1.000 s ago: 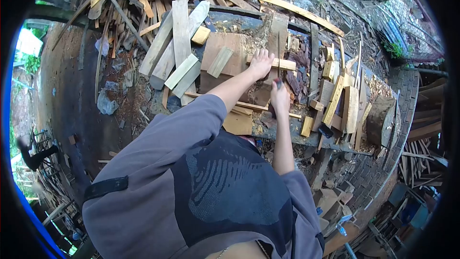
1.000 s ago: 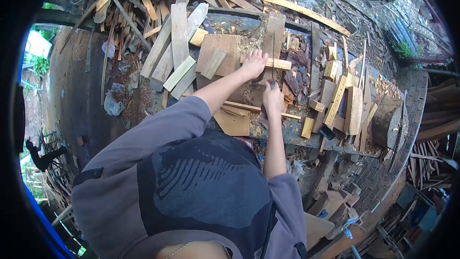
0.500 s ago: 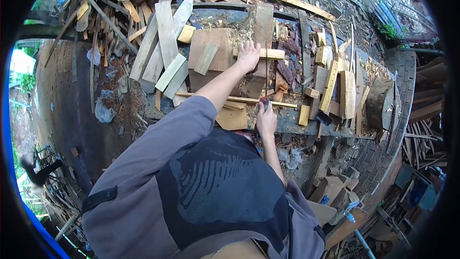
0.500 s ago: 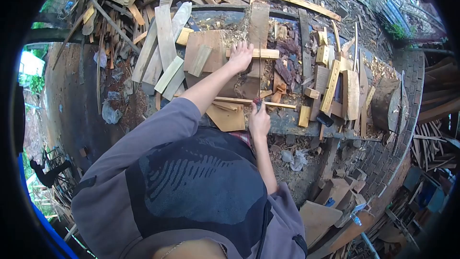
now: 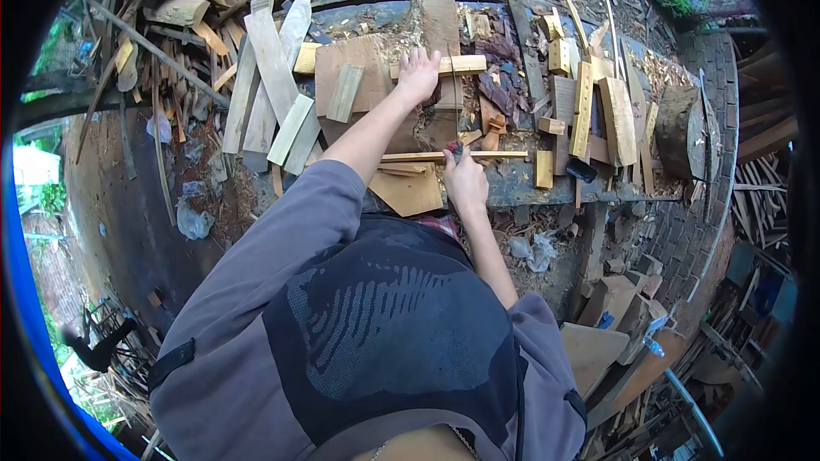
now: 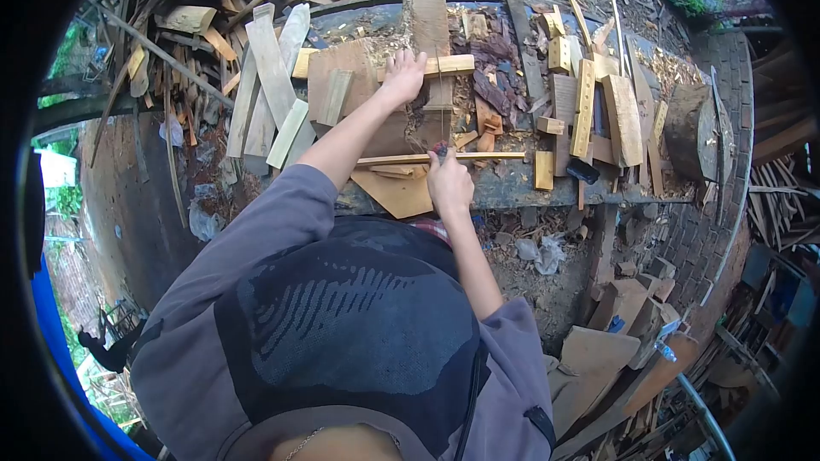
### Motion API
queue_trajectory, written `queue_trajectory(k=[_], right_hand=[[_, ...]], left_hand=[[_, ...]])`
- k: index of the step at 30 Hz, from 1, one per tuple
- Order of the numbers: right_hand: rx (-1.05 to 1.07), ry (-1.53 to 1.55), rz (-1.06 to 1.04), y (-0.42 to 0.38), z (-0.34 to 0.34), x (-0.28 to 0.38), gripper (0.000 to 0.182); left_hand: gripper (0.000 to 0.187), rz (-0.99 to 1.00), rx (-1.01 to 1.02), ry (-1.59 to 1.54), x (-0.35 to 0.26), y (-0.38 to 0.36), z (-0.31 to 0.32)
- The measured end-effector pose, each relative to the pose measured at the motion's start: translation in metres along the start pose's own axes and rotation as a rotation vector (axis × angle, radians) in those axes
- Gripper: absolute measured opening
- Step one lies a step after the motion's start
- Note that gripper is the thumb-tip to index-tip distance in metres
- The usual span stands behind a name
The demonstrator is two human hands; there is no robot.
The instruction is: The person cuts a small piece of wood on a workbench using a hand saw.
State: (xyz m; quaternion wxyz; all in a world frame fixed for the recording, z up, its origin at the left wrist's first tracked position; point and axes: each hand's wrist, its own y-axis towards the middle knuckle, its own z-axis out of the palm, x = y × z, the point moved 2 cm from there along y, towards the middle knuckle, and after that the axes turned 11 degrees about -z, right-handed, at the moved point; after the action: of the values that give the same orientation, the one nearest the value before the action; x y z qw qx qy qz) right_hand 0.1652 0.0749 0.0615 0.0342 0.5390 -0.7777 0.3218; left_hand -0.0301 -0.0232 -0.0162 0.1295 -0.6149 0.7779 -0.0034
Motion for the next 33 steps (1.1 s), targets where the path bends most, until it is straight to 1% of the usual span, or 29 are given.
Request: queue_trajectory(k=[3,4,6,8,9,12,13,15,18,19,22,24,27,28,29,31,33], right_hand=[[-0.047,0.045,-0.002,-0.003,-0.002,-0.001,0.051],[-0.050,0.066,0.011,0.005,-0.001,-0.008,0.050],[-0.088,0.088,-0.033,0.025,-0.019,-0.006,0.051],[-0.080,0.089,-0.065,0.058,-0.007,-0.004,0.050],[-0.087,0.097,-0.077,0.073,-0.006,0.003,0.050],[-0.114,0.087,-0.098,0.122,-0.013,0.030,0.048],[-0.146,0.078,-0.098,0.138,-0.005,0.032,0.048],[-0.174,0.095,-0.114,0.136,0.002,0.029,0.047],[-0.235,0.089,-0.139,0.127,0.004,0.023,0.047],[-0.206,0.111,-0.117,0.118,0.004,0.019,0.047],[-0.123,0.110,-0.042,0.064,0.010,0.001,0.042],[-0.054,0.098,-0.033,0.022,0.009,-0.017,0.045],[-0.029,0.106,-0.017,0.010,-0.010,-0.015,0.045],[-0.029,0.131,0.002,0.016,-0.017,-0.006,0.042],[-0.003,0.098,-0.006,0.028,-0.029,0.008,0.044],[-0.065,0.074,-0.073,0.073,-0.013,0.013,0.049],[-0.093,0.086,-0.074,0.095,-0.006,0.021,0.050]], left_hand=[[0.031,0.011,-0.005,-0.013,0.000,-0.003,0.001],[0.030,0.016,-0.017,-0.012,0.001,-0.001,-0.001],[0.028,0.009,-0.030,-0.025,0.001,0.000,0.000],[0.027,0.010,-0.035,0.007,0.001,0.001,0.000],[0.033,0.028,-0.117,0.014,0.001,0.000,0.001],[0.036,0.039,-0.113,-0.006,0.001,-0.002,0.000],[0.038,0.019,-0.100,-0.013,0.000,-0.003,-0.002],[0.043,-0.007,-0.074,-0.021,-0.001,-0.003,-0.004],[0.048,-0.055,-0.102,-0.003,-0.004,-0.004,-0.003],[0.047,-0.076,-0.068,-0.040,-0.005,-0.005,-0.006],[0.045,-0.077,-0.047,0.009,-0.005,-0.004,-0.006],[0.043,-0.068,-0.070,-0.014,-0.003,-0.002,-0.002],[0.038,-0.051,-0.093,-0.031,-0.003,-0.003,0.003],[0.037,-0.041,-0.071,-0.052,-0.002,-0.002,0.002],[0.038,-0.034,-0.074,-0.047,-0.001,-0.002,0.002],[0.037,-0.040,-0.061,-0.031,-0.001,0.000,0.001],[0.033,-0.062,-0.020,-0.007,-0.003,-0.003,-0.005]])
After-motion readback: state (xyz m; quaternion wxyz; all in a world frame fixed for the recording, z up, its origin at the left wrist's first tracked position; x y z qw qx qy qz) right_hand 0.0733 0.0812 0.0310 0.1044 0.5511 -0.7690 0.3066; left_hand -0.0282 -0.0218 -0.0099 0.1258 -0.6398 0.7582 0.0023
